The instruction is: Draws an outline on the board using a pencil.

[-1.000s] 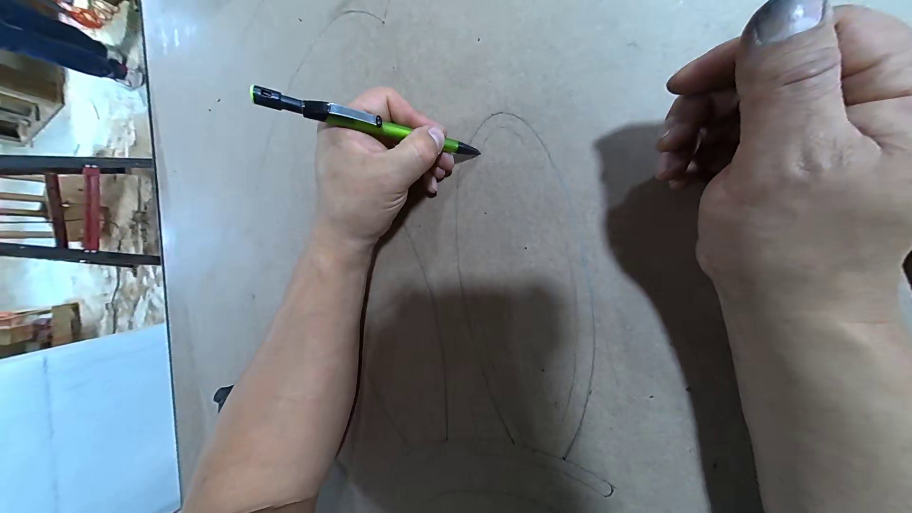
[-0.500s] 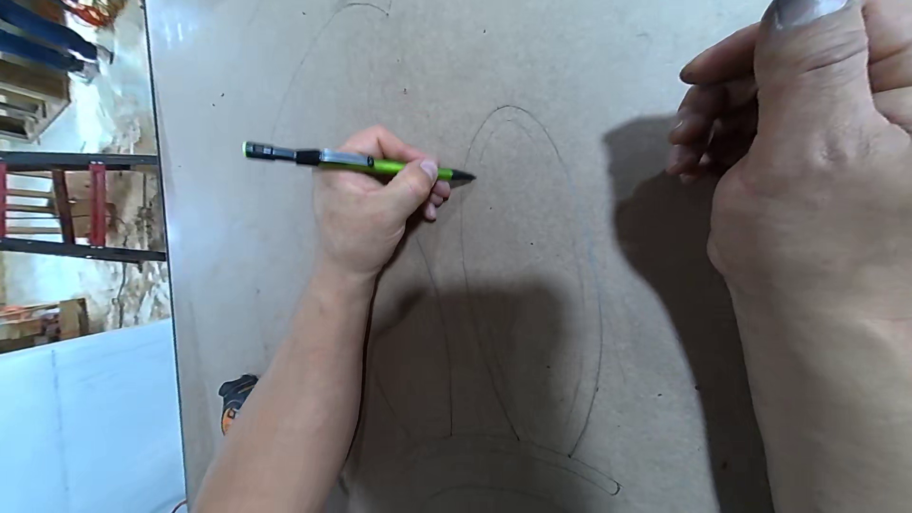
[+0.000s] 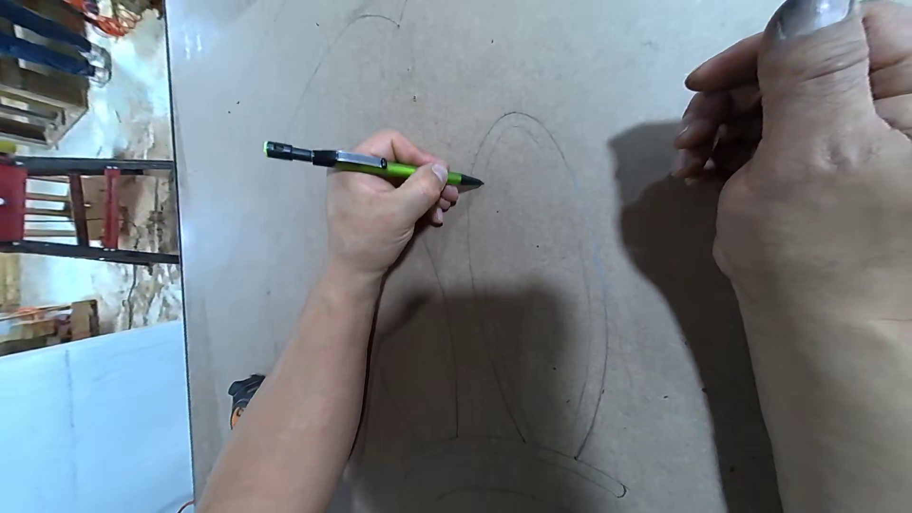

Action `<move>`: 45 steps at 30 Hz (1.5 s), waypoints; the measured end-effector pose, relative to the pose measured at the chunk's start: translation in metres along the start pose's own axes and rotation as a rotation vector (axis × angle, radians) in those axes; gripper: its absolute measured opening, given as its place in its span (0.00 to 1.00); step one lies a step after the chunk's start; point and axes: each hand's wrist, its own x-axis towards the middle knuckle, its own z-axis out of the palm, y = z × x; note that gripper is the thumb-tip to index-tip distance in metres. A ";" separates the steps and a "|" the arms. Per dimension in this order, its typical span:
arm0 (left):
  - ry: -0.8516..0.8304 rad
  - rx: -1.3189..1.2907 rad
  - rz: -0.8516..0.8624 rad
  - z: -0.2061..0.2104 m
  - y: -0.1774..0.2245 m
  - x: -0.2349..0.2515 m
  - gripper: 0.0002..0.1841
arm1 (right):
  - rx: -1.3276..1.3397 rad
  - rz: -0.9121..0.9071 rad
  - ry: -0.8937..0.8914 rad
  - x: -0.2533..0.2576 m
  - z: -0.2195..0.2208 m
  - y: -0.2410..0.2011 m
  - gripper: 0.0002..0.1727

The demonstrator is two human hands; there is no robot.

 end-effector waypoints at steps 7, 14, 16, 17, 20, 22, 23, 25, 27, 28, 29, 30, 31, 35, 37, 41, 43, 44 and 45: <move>-0.003 0.009 0.031 0.006 -0.002 0.020 0.03 | -0.005 0.025 -0.018 0.001 -0.001 0.004 0.18; 0.026 0.055 -0.059 0.000 0.011 -0.062 0.02 | 0.005 0.037 -0.008 0.001 -0.001 0.004 0.18; 0.028 0.011 -0.068 0.001 0.014 -0.082 0.03 | 0.008 0.024 -0.009 0.001 -0.001 0.003 0.18; 0.024 0.018 -0.075 0.002 0.016 -0.089 0.03 | 0.010 0.017 -0.010 0.001 -0.001 0.003 0.18; -0.031 0.033 -0.045 0.000 0.017 -0.092 0.03 | 0.012 0.001 -0.014 0.000 -0.001 0.002 0.19; -0.082 0.033 -0.030 -0.003 0.017 -0.090 0.03 | 0.004 0.008 -0.016 0.000 -0.001 0.001 0.19; -0.099 0.039 -0.026 -0.004 0.017 -0.089 0.03 | 0.000 0.011 -0.015 0.000 -0.001 0.002 0.19; -0.127 0.063 -0.023 -0.005 0.017 -0.090 0.04 | -0.001 0.002 -0.018 0.000 0.000 0.002 0.19; -0.138 0.084 -0.014 -0.004 0.017 -0.089 0.04 | -0.004 -0.007 -0.017 0.000 -0.001 0.002 0.19; -0.123 0.090 -0.017 -0.003 0.018 -0.089 0.03 | -0.003 -0.009 -0.017 0.000 -0.001 0.002 0.19; -0.096 0.085 -0.028 -0.002 0.018 -0.088 0.03 | -0.001 -0.010 -0.017 0.000 -0.001 0.002 0.19; -0.062 0.065 -0.040 0.000 0.017 -0.087 0.03 | -0.002 -0.012 -0.017 0.000 -0.001 0.001 0.19; -0.026 0.038 -0.048 0.001 0.016 -0.085 0.03 | -0.005 -0.014 -0.018 0.001 -0.001 0.002 0.19; 0.000 0.038 -0.068 0.000 0.016 -0.084 0.04 | -0.015 0.003 -0.021 0.000 -0.001 0.003 0.19; -0.041 0.070 -0.072 -0.001 0.019 -0.084 0.03 | -0.016 -0.001 -0.024 0.000 -0.002 0.004 0.20; 0.058 0.074 -0.122 0.003 0.019 -0.072 0.03 | -0.024 0.021 -0.022 -0.001 -0.003 0.007 0.20; 0.093 0.039 -0.114 0.003 0.015 -0.061 0.02 | -0.020 0.052 -0.035 -0.003 -0.007 0.012 0.21; 0.091 0.026 -0.112 0.003 0.014 -0.057 0.02 | -0.018 0.060 -0.036 -0.003 -0.008 0.013 0.21; 0.085 0.014 -0.111 0.002 0.013 -0.053 0.01 | -0.015 0.062 -0.036 -0.004 -0.008 0.014 0.21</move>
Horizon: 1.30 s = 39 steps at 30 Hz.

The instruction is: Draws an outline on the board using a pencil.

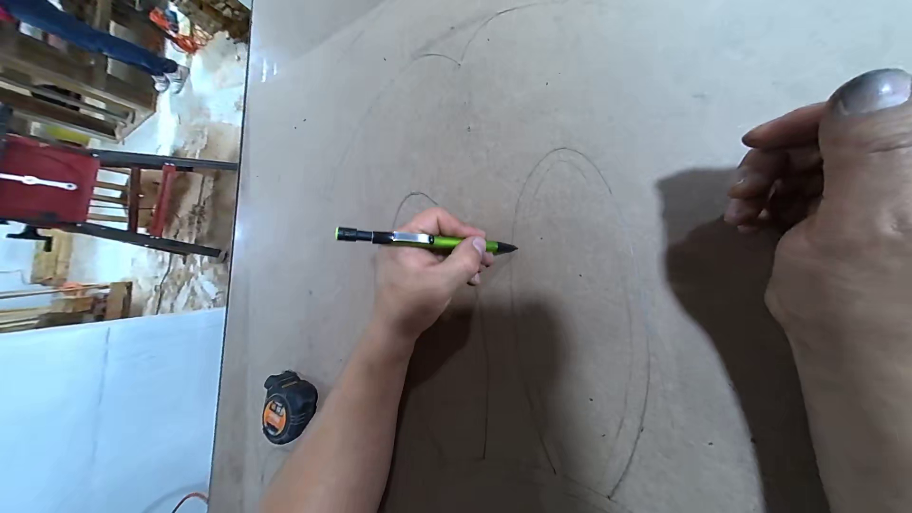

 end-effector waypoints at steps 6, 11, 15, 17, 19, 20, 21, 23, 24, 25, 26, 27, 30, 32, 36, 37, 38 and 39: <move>-0.033 -0.001 0.030 -0.001 -0.003 0.023 0.01 | 0.002 0.022 -0.002 -0.002 0.001 0.002 0.19; -0.030 0.011 0.019 0.006 0.001 0.053 0.00 | 0.056 0.029 0.009 -0.002 0.004 0.000 0.18; -0.046 -0.006 0.029 0.008 0.001 0.058 0.01 | 0.060 0.016 0.015 -0.002 0.003 0.001 0.17; -0.044 -0.009 0.029 0.008 0.002 0.057 0.01 | 0.057 0.016 0.012 -0.001 0.003 0.001 0.18; -0.051 -0.008 0.025 0.007 0.002 0.054 0.02 | 0.051 0.022 0.009 -0.002 0.002 0.002 0.18; -0.059 -0.005 0.028 0.006 0.001 0.052 0.02 | 0.048 0.024 0.009 -0.002 0.002 0.002 0.18; -0.062 -0.003 0.033 0.006 0.001 0.049 0.01 | 0.044 0.027 0.009 -0.002 0.001 0.002 0.18; -0.049 -0.008 0.035 0.006 0.000 0.047 0.01 | 0.046 0.027 0.010 -0.002 0.001 0.003 0.18; -0.040 -0.005 0.033 0.007 0.000 0.048 0.01 | 0.044 0.031 0.010 -0.002 0.001 0.003 0.18; -0.032 -0.003 0.030 0.007 0.000 0.049 0.01 | 0.041 0.032 0.008 -0.002 0.001 0.004 0.18; -0.031 -0.006 0.029 0.008 0.000 0.049 0.01 | 0.037 0.031 0.005 -0.002 0.000 0.005 0.18; -0.035 -0.005 0.029 0.007 0.001 0.048 0.01 | 0.035 0.031 0.003 -0.002 0.001 0.005 0.18; -0.055 -0.003 0.038 0.003 0.000 0.037 0.01 | 0.038 0.033 0.016 -0.002 0.002 0.003 0.18; -0.036 0.000 0.044 0.004 -0.002 0.034 0.01 | 0.041 0.024 0.017 -0.001 0.000 0.004 0.18; -0.018 0.013 0.061 0.005 -0.002 0.037 0.02 | 0.065 0.003 0.000 -0.001 0.000 0.005 0.18; -0.024 0.015 0.062 0.005 -0.002 0.035 0.02 | 0.060 0.004 -0.002 -0.002 0.000 0.005 0.18; -0.033 0.012 0.066 0.004 -0.003 0.031 0.02 | 0.050 0.007 -0.002 -0.001 0.000 0.004 0.18; -0.044 0.006 0.065 0.002 -0.003 0.027 0.01 | 0.041 0.007 -0.003 -0.001 0.000 0.004 0.18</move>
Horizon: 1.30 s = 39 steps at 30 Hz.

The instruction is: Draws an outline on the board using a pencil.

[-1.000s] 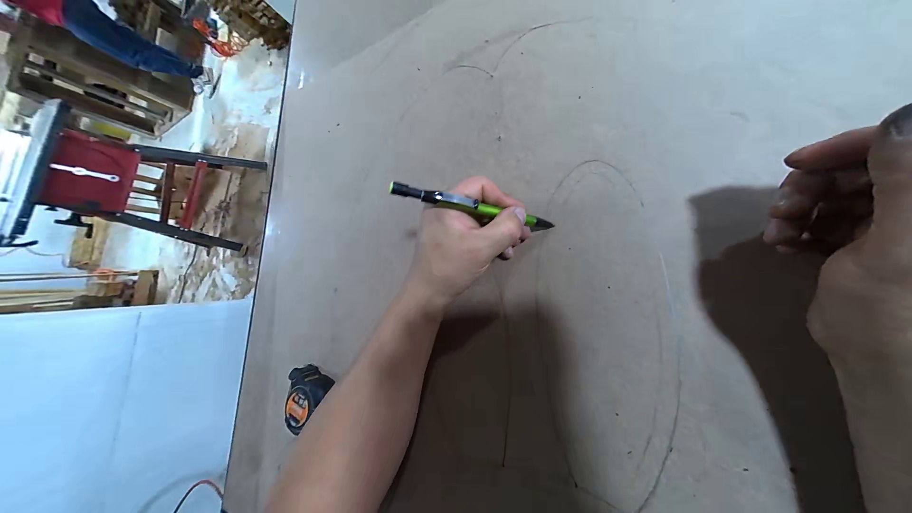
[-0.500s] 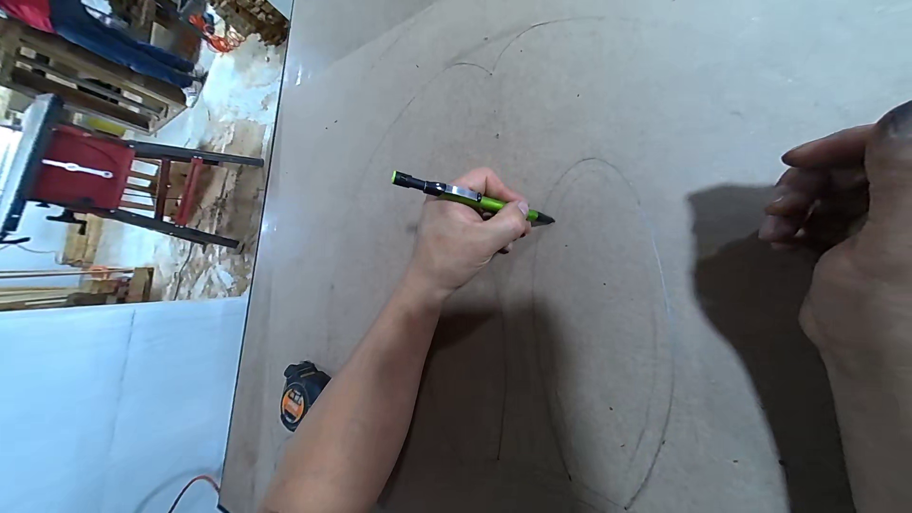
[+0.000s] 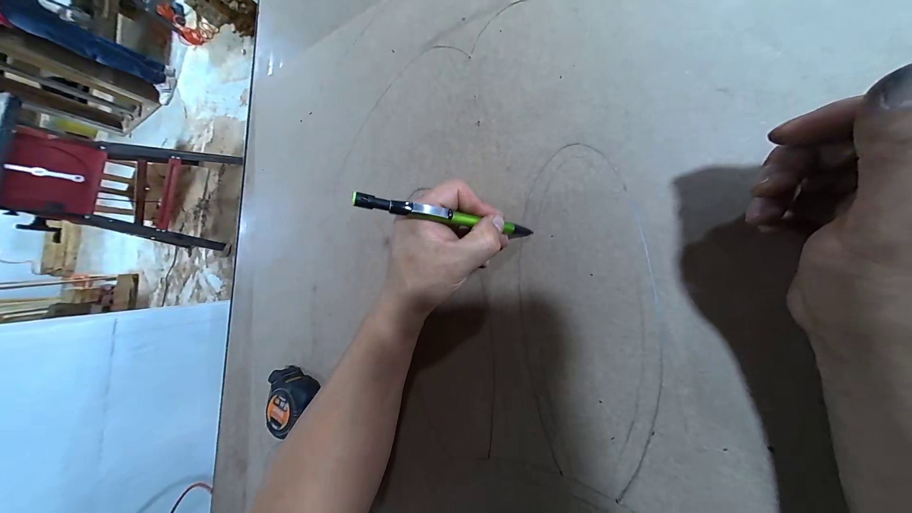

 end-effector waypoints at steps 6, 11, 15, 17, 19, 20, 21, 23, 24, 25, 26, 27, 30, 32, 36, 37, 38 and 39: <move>0.015 -0.034 0.014 -0.001 -0.002 -0.010 0.01 | -0.026 -0.010 0.013 0.002 0.003 -0.003 0.18; -0.014 0.053 -0.018 0.000 0.005 -0.024 0.01 | -0.023 -0.023 0.015 0.003 0.006 -0.006 0.18; -0.040 0.097 -0.017 -0.002 0.009 -0.045 0.03 | -0.027 -0.033 0.019 0.004 0.006 -0.006 0.18; -0.068 0.084 -0.013 -0.003 0.011 -0.051 0.04 | -0.028 -0.045 0.023 0.004 0.007 -0.007 0.19; -0.108 0.035 0.005 -0.004 0.009 -0.054 0.03 | -0.031 -0.049 0.024 0.004 0.006 -0.007 0.19; -0.130 0.029 0.015 -0.005 0.009 -0.056 0.03 | -0.033 -0.050 0.024 0.004 0.006 -0.007 0.19; -0.151 0.031 0.022 -0.005 0.008 -0.058 0.03 | -0.034 -0.049 0.024 0.004 0.007 -0.008 0.19; -0.171 0.035 0.034 -0.006 0.008 -0.060 0.03 | -0.044 -0.045 0.023 0.004 0.007 -0.008 0.18; -0.163 0.039 0.038 -0.005 0.007 -0.060 0.03 | -0.048 -0.044 0.024 0.004 0.007 -0.008 0.18; -0.147 0.043 0.036 -0.004 0.007 -0.060 0.03 | -0.054 -0.044 0.025 0.003 0.007 -0.009 0.18; -0.122 0.046 0.030 -0.003 0.008 -0.060 0.03 | -0.057 -0.044 0.025 0.003 0.007 -0.009 0.18; -0.093 0.046 0.020 -0.002 0.008 -0.058 0.02 | -0.057 -0.044 0.025 0.003 0.007 -0.010 0.19; -0.004 0.074 -0.024 0.002 0.007 -0.045 0.02 | -0.066 -0.045 0.025 0.003 0.006 -0.010 0.19; 0.035 0.067 -0.038 0.003 0.005 -0.034 0.01 | -0.067 -0.053 0.019 0.003 0.006 -0.009 0.19; -0.018 0.011 -0.030 0.000 0.006 -0.034 0.02 | -0.064 -0.050 0.027 0.003 0.007 -0.010 0.19; -0.046 0.018 -0.026 -0.002 0.007 -0.038 0.02 | -0.069 -0.049 0.027 0.003 0.007 -0.011 0.20; -0.067 0.042 -0.027 -0.002 0.008 -0.042 0.03 | -0.075 -0.047 0.028 0.003 0.006 -0.011 0.20; -0.069 0.049 -0.027 -0.001 0.008 -0.044 0.03 | -0.084 -0.046 0.028 0.003 0.006 -0.011 0.20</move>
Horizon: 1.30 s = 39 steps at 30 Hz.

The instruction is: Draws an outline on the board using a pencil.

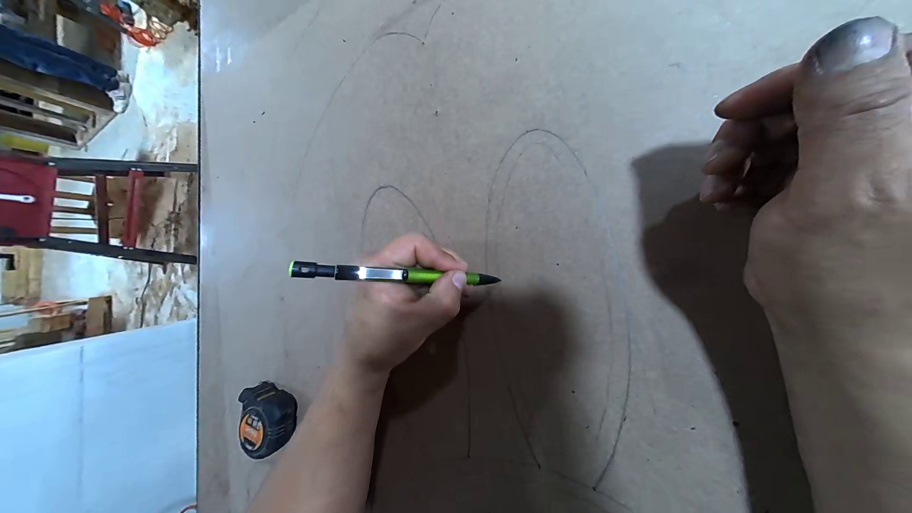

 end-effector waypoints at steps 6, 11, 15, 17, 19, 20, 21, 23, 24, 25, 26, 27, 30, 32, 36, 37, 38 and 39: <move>0.100 -0.015 -0.005 0.003 -0.004 0.024 0.01 | 0.021 -0.013 0.004 0.000 0.002 -0.002 0.19; 0.110 -0.040 0.044 0.003 -0.010 0.052 0.02 | 0.014 -0.005 0.000 -0.001 0.001 0.000 0.20; 0.114 -0.037 0.032 0.004 -0.008 0.051 0.02 | 0.015 -0.009 -0.003 0.000 0.001 0.001 0.19; 0.102 -0.020 0.027 0.004 -0.006 0.042 0.02 | 0.021 -0.008 -0.002 0.000 0.001 0.001 0.19; 0.090 0.025 -0.018 0.005 0.000 0.025 0.01 | 0.024 -0.006 0.001 0.000 0.001 0.001 0.20; 0.095 0.044 -0.034 0.006 0.003 0.016 0.01 | 0.024 -0.005 -0.001 0.000 0.001 0.001 0.20; 0.097 0.060 -0.036 0.007 0.004 0.007 0.02 | 0.022 -0.004 -0.003 0.000 0.001 0.001 0.20; 0.073 0.062 -0.016 0.007 0.004 -0.010 0.02 | 0.024 -0.003 -0.006 0.000 0.000 0.001 0.20; 0.065 0.047 0.001 0.007 0.003 -0.017 0.02 | 0.031 -0.007 -0.007 0.000 0.000 0.001 0.19; 0.061 0.032 0.012 0.007 0.002 -0.023 0.03 | 0.036 -0.009 -0.008 0.000 0.001 0.001 0.19; 0.060 0.017 0.013 0.008 0.001 -0.027 0.03 | 0.036 -0.009 -0.009 0.001 0.001 0.002 0.19; 0.061 0.005 0.010 0.008 0.001 -0.030 0.03 | 0.035 -0.007 -0.010 0.001 0.001 0.002 0.18; 0.081 -0.011 0.005 0.009 0.001 -0.030 0.03 | 0.043 -0.005 -0.012 0.002 0.001 0.003 0.18; 0.066 -0.006 0.006 0.010 0.002 -0.028 0.03 | 0.044 -0.004 -0.008 0.001 0.001 0.004 0.18; 0.041 -0.035 -0.001 0.007 0.001 -0.040 0.04 | 0.044 -0.020 -0.005 0.001 0.001 0.001 0.19; 0.102 -0.057 -0.005 0.007 -0.001 -0.048 0.05 | 0.048 -0.029 -0.003 0.000 0.002 -0.002 0.19; 0.201 -0.068 0.000 0.006 -0.003 -0.057 0.06 | 0.056 -0.037 -0.001 -0.001 0.003 -0.005 0.19; 0.320 -0.065 0.019 0.005 -0.006 -0.067 0.09 | 0.061 -0.042 0.004 -0.001 0.003 -0.008 0.19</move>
